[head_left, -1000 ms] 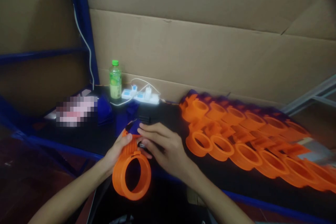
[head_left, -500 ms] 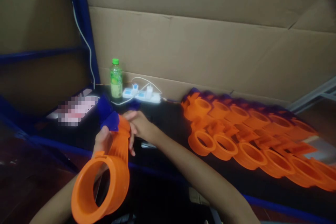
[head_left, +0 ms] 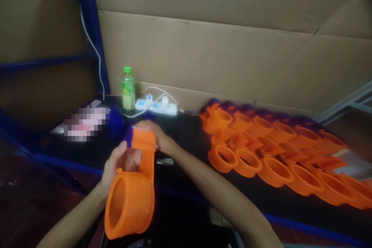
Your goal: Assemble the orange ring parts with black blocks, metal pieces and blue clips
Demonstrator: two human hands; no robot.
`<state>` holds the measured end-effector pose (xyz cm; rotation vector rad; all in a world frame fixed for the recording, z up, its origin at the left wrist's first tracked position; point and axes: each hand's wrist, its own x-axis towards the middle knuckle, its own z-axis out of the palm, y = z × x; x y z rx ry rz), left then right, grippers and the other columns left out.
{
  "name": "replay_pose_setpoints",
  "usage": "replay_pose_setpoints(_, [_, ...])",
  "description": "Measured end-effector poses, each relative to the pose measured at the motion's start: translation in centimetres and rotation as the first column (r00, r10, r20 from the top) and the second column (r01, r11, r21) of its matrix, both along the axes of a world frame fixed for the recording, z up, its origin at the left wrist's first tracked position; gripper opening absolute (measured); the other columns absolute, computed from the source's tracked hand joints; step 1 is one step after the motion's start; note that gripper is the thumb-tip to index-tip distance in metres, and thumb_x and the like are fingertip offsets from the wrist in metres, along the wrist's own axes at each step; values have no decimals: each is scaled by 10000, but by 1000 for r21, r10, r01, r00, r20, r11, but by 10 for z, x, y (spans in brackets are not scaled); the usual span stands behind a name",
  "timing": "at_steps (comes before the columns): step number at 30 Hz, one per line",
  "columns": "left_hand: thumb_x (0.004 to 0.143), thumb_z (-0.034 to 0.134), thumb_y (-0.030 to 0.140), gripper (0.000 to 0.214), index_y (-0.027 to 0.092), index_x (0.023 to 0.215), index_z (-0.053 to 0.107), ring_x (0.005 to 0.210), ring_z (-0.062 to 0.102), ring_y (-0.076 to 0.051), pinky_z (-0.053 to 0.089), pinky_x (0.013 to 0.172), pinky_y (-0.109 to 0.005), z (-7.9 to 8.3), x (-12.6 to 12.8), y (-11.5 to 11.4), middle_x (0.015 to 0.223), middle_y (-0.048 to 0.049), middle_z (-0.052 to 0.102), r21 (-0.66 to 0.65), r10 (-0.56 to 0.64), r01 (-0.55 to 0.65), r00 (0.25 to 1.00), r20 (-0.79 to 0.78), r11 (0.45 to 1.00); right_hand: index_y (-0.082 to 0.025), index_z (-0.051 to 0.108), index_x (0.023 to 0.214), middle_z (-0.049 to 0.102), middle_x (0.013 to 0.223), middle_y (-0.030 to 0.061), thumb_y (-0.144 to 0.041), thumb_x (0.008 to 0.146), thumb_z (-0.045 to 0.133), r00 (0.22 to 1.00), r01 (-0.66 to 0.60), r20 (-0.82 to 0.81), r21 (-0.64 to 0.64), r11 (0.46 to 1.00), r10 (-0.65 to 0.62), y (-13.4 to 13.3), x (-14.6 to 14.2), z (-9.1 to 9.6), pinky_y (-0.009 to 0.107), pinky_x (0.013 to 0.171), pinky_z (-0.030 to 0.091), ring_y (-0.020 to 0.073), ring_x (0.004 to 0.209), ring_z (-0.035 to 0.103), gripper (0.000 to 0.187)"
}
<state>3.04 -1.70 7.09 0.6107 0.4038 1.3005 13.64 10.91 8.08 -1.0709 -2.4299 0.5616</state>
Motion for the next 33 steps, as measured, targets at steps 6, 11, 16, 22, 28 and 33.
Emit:
replay_pose_setpoints(6, [913, 529, 441, 568, 157, 1406, 539, 806, 720, -265, 574, 566, -317, -3, -4, 12, 1140, -162, 724, 29, -76, 73, 992, 99, 997, -171, 641, 844, 690, 873, 34, -218, 837, 604, 975, 202, -115, 124, 972, -188, -22, 54, 36, 260, 684, 453, 150, 754, 611, 61])
replay_pose_setpoints(11, [964, 500, 381, 459, 147, 1348, 593, 1005, 696, -253, 590, 802, -344, -2, 6, 20, 1251, -142, 689, -63, -25, 33, 993, 115, 997, -185, 642, 1061, 705, 946, 38, -277, 871, 564, 802, 251, -555, -26, 968, -223, -41, 95, 33, 275, 782, 530, 147, 845, 666, 225])
replay_pose_setpoints(16, [916, 624, 327, 467, 257, 1375, 576, 1076, 683, -229, 559, 891, -327, -8, 17, 24, 1213, -62, 714, 1, 126, -126, 992, -1, 992, -250, 629, 1259, 685, 1187, 31, -247, 949, 451, 783, 139, -585, -170, 976, -213, -71, 104, 35, 325, 957, 526, 169, 1100, 641, 358])
replay_pose_setpoints(22, [901, 667, 307, 617, 336, 1477, 447, 1108, 670, -223, 554, 912, -332, -16, 19, 20, 1291, -48, 677, 34, 195, -192, 973, -124, 981, -261, 553, 1380, 625, 1310, 67, -443, 853, 724, 905, 77, -412, -81, 994, -103, -93, 92, 38, 395, 1052, 486, 228, 1218, 592, 583])
replay_pose_setpoints(28, [856, 709, 291, 674, 364, 1470, 441, 1105, 668, -232, 576, 895, -348, -16, 18, 17, 1412, -52, 594, 80, 218, -206, 955, -200, 975, -268, 603, 1347, 660, 1090, 61, -433, 873, 705, 936, 168, -319, 43, 985, -146, -90, 87, 27, 368, 865, 563, 211, 1001, 662, 512])
replay_pose_setpoints(33, [852, 714, 282, 606, 337, 1419, 505, 1040, 684, -217, 586, 881, -346, -13, 18, 17, 1311, -54, 656, 77, 215, -204, 958, -189, 976, -292, 605, 1350, 652, 1054, 50, -446, 893, 680, 938, 124, -331, 36, 992, -105, -93, 86, 26, 354, 840, 561, 201, 954, 657, 488])
